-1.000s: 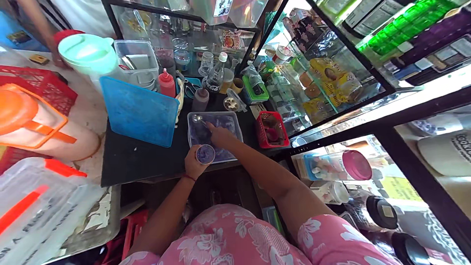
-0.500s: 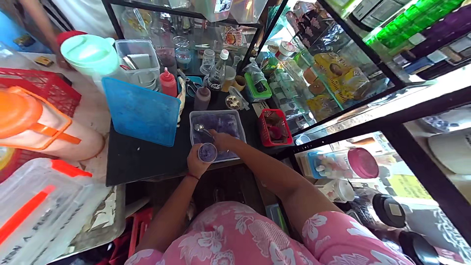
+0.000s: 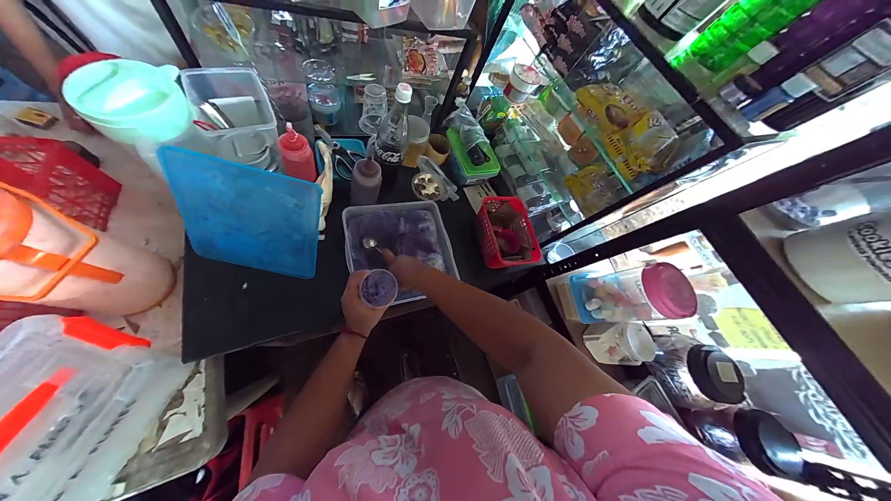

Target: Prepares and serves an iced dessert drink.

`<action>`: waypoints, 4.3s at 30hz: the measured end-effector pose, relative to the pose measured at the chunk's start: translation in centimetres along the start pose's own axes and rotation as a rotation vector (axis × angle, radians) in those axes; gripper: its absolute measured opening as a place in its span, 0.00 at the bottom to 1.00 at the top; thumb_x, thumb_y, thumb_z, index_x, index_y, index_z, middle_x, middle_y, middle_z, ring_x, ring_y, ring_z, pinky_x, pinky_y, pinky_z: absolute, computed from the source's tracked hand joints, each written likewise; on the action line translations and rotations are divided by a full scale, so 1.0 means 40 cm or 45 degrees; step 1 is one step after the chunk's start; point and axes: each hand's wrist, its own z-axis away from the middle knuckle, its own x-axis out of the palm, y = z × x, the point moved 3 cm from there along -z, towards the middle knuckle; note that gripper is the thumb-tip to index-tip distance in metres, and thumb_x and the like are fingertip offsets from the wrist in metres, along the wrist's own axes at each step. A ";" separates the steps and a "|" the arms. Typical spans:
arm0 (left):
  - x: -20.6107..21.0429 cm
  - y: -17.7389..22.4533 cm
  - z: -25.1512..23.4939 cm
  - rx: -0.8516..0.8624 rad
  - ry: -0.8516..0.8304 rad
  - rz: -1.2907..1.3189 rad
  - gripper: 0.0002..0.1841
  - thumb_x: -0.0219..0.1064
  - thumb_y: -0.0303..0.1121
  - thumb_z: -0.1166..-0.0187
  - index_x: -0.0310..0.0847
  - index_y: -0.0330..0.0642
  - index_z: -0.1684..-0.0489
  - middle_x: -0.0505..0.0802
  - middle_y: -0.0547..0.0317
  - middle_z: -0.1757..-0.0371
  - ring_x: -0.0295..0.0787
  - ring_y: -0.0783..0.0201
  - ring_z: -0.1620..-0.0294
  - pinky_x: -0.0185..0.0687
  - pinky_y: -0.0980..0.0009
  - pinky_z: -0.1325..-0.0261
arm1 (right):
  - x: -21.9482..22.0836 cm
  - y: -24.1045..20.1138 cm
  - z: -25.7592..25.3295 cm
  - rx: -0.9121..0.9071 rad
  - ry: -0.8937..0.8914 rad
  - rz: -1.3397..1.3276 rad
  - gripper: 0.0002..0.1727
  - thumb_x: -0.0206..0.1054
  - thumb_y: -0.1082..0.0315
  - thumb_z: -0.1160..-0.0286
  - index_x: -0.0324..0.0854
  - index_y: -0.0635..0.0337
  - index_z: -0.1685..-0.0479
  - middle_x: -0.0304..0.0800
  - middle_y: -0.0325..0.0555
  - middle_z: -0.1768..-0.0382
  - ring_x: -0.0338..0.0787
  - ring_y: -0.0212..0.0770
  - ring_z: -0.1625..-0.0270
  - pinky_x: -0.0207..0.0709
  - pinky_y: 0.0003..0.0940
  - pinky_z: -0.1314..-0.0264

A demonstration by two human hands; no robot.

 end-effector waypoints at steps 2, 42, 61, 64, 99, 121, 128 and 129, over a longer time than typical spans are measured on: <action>-0.003 0.000 0.003 -0.004 0.000 -0.008 0.39 0.84 0.42 0.52 0.79 0.16 0.47 0.92 0.32 0.49 0.91 0.56 0.43 0.80 0.70 0.33 | 0.000 0.025 0.004 -0.050 -0.067 -0.033 0.42 0.62 0.62 0.15 0.42 0.61 0.06 0.80 0.73 0.32 0.83 0.67 0.30 0.73 0.64 0.29; 0.054 0.135 -0.267 -0.670 -0.712 -0.281 0.43 0.83 0.40 0.33 0.66 0.32 0.18 0.86 0.33 0.31 0.82 0.41 0.27 0.71 0.44 0.20 | -0.040 0.051 0.336 -0.016 0.285 -0.197 0.42 0.52 0.65 0.12 0.31 0.45 0.02 0.88 0.65 0.43 0.91 0.62 0.43 0.81 0.61 0.39; 0.030 0.073 -0.263 -0.711 -0.723 0.042 0.49 0.84 0.32 0.36 0.56 0.28 0.14 0.80 0.30 0.25 0.78 0.46 0.22 0.70 0.54 0.17 | -0.067 0.090 0.320 -0.081 0.401 -0.218 0.37 0.52 0.64 0.10 0.43 0.42 0.03 0.89 0.66 0.43 0.90 0.63 0.42 0.79 0.59 0.36; 0.035 0.065 -0.254 -0.713 -0.709 0.131 0.48 0.84 0.31 0.37 0.57 0.28 0.15 0.79 0.32 0.24 0.78 0.49 0.22 0.71 0.57 0.18 | -0.061 0.091 0.320 -0.062 0.394 -0.215 0.37 0.52 0.62 0.09 0.41 0.40 0.02 0.89 0.65 0.43 0.90 0.64 0.42 0.79 0.60 0.37; 0.036 0.056 -0.279 -0.662 -0.531 0.371 0.49 0.81 0.23 0.38 0.51 0.26 0.13 0.79 0.32 0.24 0.79 0.53 0.24 0.74 0.62 0.21 | -0.090 0.133 0.295 -0.365 0.372 -1.016 0.35 0.52 0.63 0.09 0.45 0.48 0.05 0.82 0.53 0.51 0.81 0.35 0.69 0.78 0.32 0.65; 0.027 0.077 -0.312 -0.561 -0.795 -0.096 0.47 0.82 0.28 0.36 0.57 0.26 0.15 0.78 0.29 0.23 0.74 0.44 0.19 0.65 0.54 0.15 | -0.151 0.097 0.325 -0.227 0.399 -0.362 0.34 0.53 0.59 0.07 0.47 0.45 0.04 0.84 0.68 0.35 0.87 0.64 0.39 0.75 0.63 0.33; 0.039 0.079 -0.310 -0.444 -0.881 -0.147 0.42 0.84 0.26 0.39 0.66 0.24 0.22 0.81 0.27 0.27 0.76 0.40 0.22 0.66 0.50 0.16 | -0.207 0.122 0.302 -0.255 0.221 -0.406 0.33 0.53 0.60 0.07 0.50 0.48 0.05 0.81 0.67 0.34 0.87 0.55 0.49 0.78 0.53 0.43; 0.041 0.077 -0.311 -0.457 -0.896 -0.169 0.42 0.84 0.27 0.39 0.65 0.24 0.21 0.80 0.28 0.26 0.76 0.40 0.22 0.66 0.50 0.16 | -0.209 0.117 0.303 -0.262 0.229 -0.348 0.33 0.54 0.61 0.07 0.51 0.48 0.05 0.82 0.68 0.33 0.87 0.58 0.45 0.78 0.56 0.39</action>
